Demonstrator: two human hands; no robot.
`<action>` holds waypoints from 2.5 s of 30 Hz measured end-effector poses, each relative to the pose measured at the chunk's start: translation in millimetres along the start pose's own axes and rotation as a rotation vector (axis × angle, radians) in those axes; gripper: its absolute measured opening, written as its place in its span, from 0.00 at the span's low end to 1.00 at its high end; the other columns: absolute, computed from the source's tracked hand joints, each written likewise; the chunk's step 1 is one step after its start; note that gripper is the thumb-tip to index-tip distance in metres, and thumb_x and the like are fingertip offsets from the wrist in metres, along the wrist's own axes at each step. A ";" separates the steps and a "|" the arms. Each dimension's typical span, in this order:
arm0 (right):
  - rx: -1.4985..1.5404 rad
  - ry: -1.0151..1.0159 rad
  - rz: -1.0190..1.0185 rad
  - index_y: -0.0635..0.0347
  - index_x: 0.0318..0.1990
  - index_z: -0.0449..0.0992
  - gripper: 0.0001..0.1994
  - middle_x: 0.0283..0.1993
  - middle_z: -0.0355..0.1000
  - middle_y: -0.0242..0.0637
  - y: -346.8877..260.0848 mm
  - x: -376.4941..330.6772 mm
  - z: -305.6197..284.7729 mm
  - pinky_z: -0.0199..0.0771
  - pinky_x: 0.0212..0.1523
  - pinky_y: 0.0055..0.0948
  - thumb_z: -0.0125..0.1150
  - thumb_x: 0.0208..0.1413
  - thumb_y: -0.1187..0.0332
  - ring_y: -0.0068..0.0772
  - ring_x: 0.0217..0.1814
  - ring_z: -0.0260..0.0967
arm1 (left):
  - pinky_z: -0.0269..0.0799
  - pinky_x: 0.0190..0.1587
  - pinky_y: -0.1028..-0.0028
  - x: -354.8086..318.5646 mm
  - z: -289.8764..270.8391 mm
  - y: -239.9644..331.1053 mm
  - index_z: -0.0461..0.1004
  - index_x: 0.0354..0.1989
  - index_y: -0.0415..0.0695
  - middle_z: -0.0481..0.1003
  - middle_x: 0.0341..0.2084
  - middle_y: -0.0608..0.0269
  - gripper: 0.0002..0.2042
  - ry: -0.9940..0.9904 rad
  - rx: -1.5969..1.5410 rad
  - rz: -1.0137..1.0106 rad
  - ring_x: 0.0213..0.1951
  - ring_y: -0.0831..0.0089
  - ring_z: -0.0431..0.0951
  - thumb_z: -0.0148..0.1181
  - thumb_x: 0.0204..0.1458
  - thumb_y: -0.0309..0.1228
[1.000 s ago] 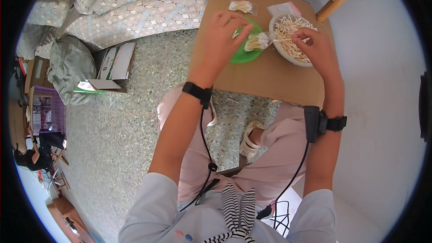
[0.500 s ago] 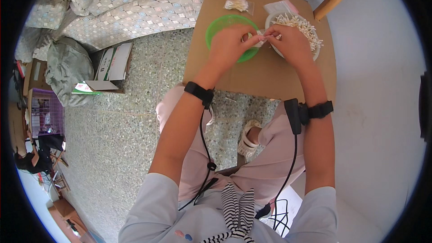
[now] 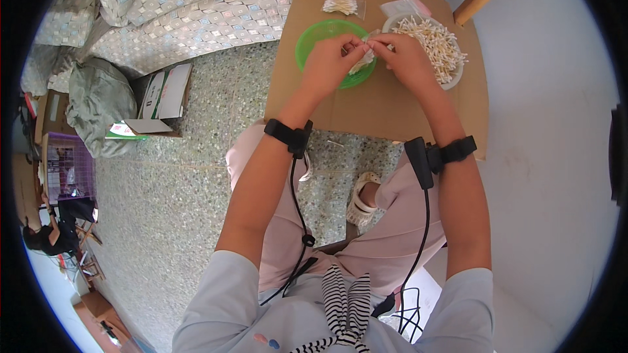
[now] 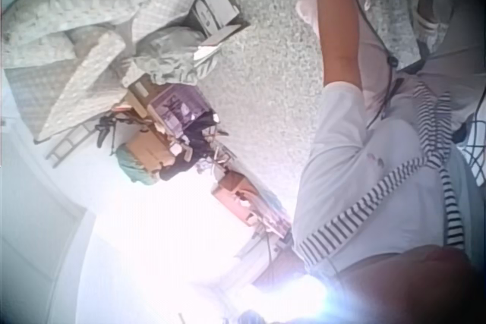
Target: Sorting cotton swabs from a large bowl into small plastic bags.
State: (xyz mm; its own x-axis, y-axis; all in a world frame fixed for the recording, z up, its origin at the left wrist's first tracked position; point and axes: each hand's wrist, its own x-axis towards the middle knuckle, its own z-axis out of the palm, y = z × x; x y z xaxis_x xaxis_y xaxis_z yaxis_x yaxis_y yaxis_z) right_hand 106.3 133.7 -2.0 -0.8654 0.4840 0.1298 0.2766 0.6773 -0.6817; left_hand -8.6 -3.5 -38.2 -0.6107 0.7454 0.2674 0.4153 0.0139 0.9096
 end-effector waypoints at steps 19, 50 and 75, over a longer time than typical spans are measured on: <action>-0.575 -0.028 0.077 0.40 0.41 0.82 0.10 0.40 0.78 0.35 45.0 -5.6 -16.5 0.75 0.44 0.40 0.64 0.50 0.65 0.39 0.46 0.76 | 0.56 0.21 0.70 -1.8 -16.1 2.1 0.79 0.22 0.41 0.64 0.10 0.62 0.21 -0.048 0.144 -0.138 0.15 0.75 0.63 0.58 0.56 0.47; -0.243 0.243 0.194 0.50 0.38 0.80 0.11 0.39 0.79 0.33 63.4 3.5 -32.6 0.73 0.39 0.38 0.65 0.52 0.57 0.41 0.41 0.76 | 0.67 0.33 0.72 0.0 -9.8 5.4 0.81 0.28 0.41 0.75 0.19 0.63 0.33 -0.022 0.005 -0.206 0.26 0.71 0.74 0.40 0.62 0.59; -0.025 0.241 -0.321 0.55 0.39 0.81 0.09 0.35 0.79 0.33 -61.7 -24.1 -18.1 0.67 0.48 0.32 0.62 0.54 0.63 0.31 0.30 0.74 | 0.55 0.24 0.79 -2.6 -18.3 20.8 0.79 0.41 0.41 0.73 0.29 0.72 0.09 -0.007 -0.063 0.231 0.23 0.84 0.60 0.64 0.55 0.32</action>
State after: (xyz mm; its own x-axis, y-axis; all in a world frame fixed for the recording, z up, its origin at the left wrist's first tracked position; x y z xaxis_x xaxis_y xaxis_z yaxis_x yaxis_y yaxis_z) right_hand 117.7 90.2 50.0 -0.7877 0.3591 0.5006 0.0204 0.8273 -0.5613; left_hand -10.7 -17.3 -14.2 -0.5000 0.7282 0.4688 0.5001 -0.1992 0.8427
